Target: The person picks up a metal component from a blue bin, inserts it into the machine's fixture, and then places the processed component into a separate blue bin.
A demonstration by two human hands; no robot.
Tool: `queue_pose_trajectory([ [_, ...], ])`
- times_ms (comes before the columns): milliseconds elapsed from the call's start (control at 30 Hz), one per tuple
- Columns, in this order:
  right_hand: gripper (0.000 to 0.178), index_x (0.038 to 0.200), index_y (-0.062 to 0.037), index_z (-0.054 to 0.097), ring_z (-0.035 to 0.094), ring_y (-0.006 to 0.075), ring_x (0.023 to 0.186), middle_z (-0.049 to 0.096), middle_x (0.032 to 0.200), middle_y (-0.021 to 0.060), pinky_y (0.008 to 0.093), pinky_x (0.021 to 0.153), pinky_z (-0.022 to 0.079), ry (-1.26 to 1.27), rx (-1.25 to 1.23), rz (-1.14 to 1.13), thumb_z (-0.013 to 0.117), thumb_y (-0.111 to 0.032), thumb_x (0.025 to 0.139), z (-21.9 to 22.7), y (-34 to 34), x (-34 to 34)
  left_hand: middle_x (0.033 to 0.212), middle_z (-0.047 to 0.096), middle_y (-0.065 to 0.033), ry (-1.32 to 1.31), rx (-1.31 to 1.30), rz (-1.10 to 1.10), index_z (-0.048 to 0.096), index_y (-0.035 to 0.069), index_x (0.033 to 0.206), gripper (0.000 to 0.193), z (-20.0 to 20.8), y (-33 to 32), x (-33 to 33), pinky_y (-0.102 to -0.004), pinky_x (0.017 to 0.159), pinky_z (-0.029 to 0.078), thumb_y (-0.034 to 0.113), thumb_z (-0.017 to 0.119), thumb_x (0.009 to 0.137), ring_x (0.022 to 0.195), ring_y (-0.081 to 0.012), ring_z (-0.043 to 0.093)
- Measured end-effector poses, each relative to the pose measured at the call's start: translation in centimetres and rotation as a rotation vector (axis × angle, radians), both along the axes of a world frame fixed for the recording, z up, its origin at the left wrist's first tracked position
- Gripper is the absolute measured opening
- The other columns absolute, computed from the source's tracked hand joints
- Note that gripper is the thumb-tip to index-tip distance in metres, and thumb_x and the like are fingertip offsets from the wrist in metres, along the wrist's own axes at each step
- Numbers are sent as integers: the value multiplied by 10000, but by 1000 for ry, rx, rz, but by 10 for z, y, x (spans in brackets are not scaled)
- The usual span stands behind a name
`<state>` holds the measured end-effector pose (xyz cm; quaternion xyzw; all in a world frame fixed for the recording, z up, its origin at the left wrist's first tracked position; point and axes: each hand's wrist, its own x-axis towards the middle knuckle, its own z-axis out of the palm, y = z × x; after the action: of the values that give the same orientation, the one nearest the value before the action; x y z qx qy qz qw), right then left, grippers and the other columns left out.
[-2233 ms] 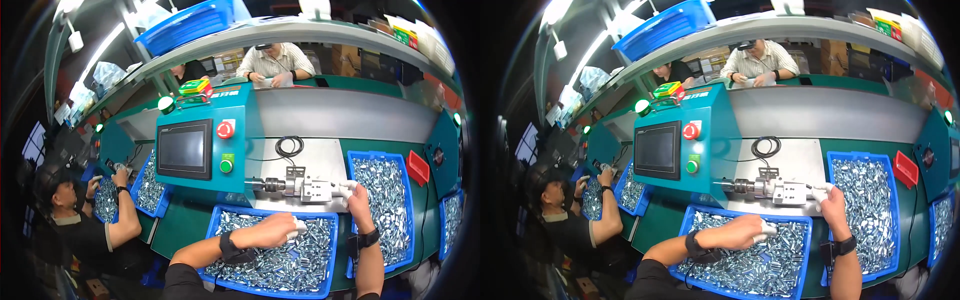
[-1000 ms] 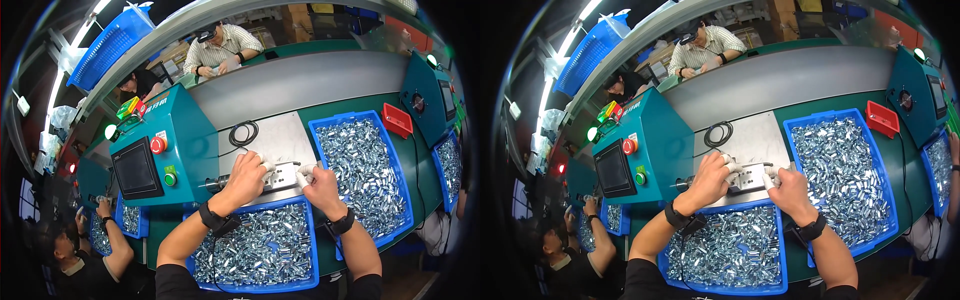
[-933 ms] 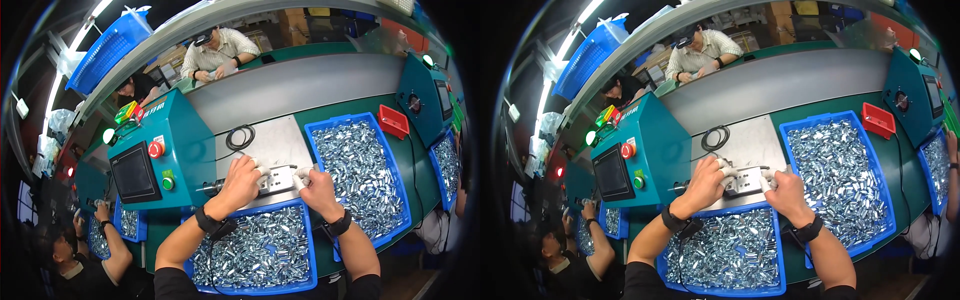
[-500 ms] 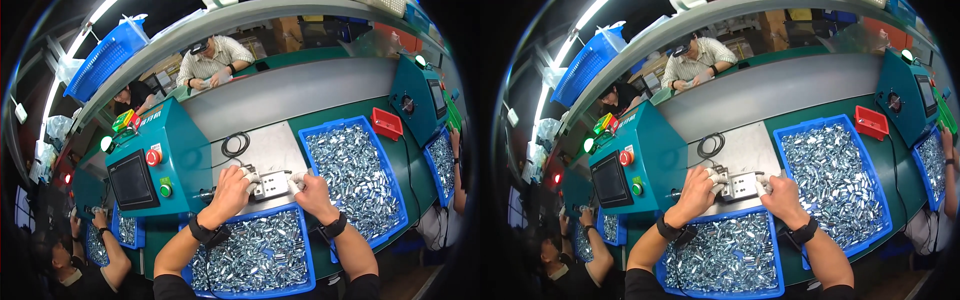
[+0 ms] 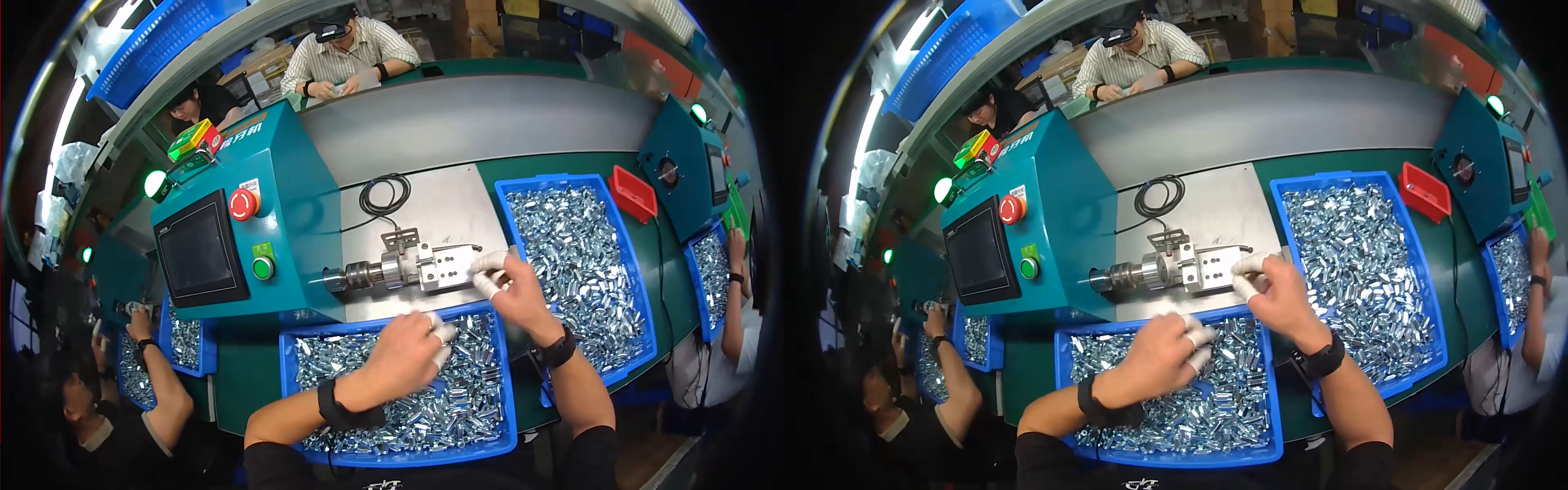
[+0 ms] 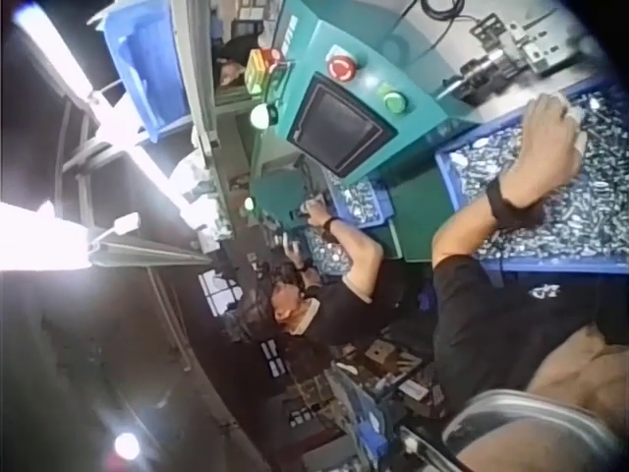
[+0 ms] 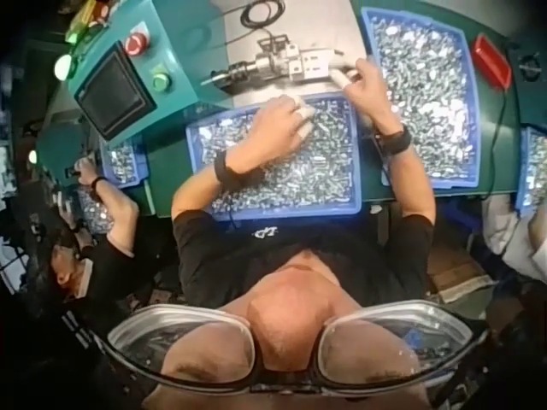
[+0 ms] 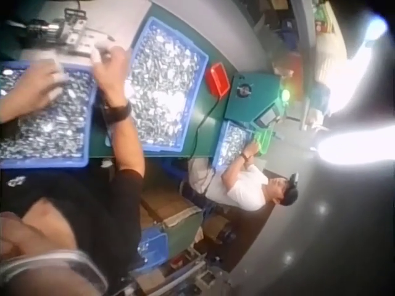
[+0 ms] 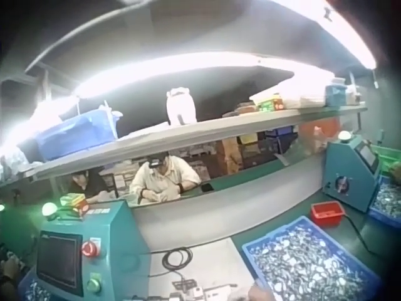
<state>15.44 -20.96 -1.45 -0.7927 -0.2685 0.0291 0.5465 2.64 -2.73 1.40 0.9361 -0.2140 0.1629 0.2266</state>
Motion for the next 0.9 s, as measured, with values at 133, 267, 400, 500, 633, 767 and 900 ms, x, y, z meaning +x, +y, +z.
queue_pose_trajectory([
  [133, 237, 1007, -70, 662, 554, 313, 1078, 522, 1245, 237, 362, 880, 445, 1, 29, 266, 686, -109, 775, 11, 16, -12, 895, 582, -85, 244, 109, -77, 638, 59, 1003, 286, -21, -6, -13, -373, 724, 411, 177, 684, 747, 852, -265, 544],
  [267, 276, 1047, -87, 652, 406, 384, 1284, 362, 1415, 281, 411, 1051, 329, -65, -171, 413, 687, -95, 773, 22, 40, -27, 886, 578, -95, 217, 143, -76, 635, 43, 972, 274, -26, 2, -20, -371, 734, 406, 164, 674, 729, 866, -265, 543],
  [400, 297, 1039, -97, 657, 370, 440, 1292, 320, 1428, 312, 424, 1079, 285, -180, -327, 404, 698, -98, 745, 37, 54, -37, 903, 577, -107, 181, 149, -94, 625, 29, 942, 261, -32, -4, -12, -369, 747, 398, 126, 667, 703, 893, -265, 535],
  [500, 312, 1037, -95, 659, 363, 459, 1286, 320, 1419, 325, 426, 1079, 284, -188, -386, 373, 704, -95, 728, 38, 61, -41, 917, 575, -112, 174, 199, -137, 617, 23, 940, 272, -35, -2, -10, -366, 753, 392, 109, 664, 687, 913, -266, 528],
  [633, 244, 1004, -74, 660, 461, 391, 1229, 391, 1394, 286, 418, 1044, 339, -198, -315, 378, 682, -73, 761, 31, 54, -37, 910, 565, -112, 202, 184, -135, 605, 12, 956, 280, -28, -3, -15, -362, 754, 386, 115, 665, 703, 909, -265, 522],
  [767, 135, 962, -34, 650, 557, 276, 1123, 532, 1285, 210, 382, 979, 414, 177, -119, 390, 615, -39, 832, 31, 43, -15, 896, 553, -111, 263, 140, -70, 591, 18, 1017, 313, -20, -6, -14, -364, 752, 381, 126, 662, 732, 898, -268, 519],
  [900, 111, 935, -5, 638, 606, 173, 980, 642, 1102, 125, 318, 878, 474, 319, 130, 331, 537, -11, 890, 15, 27, 7, 890, 545, -108, 239, 87, -51, 583, 39, 1066, 327, -25, -12, -11, -365, 752, 377, 137, 654, 761, 887, -268, 517],
])
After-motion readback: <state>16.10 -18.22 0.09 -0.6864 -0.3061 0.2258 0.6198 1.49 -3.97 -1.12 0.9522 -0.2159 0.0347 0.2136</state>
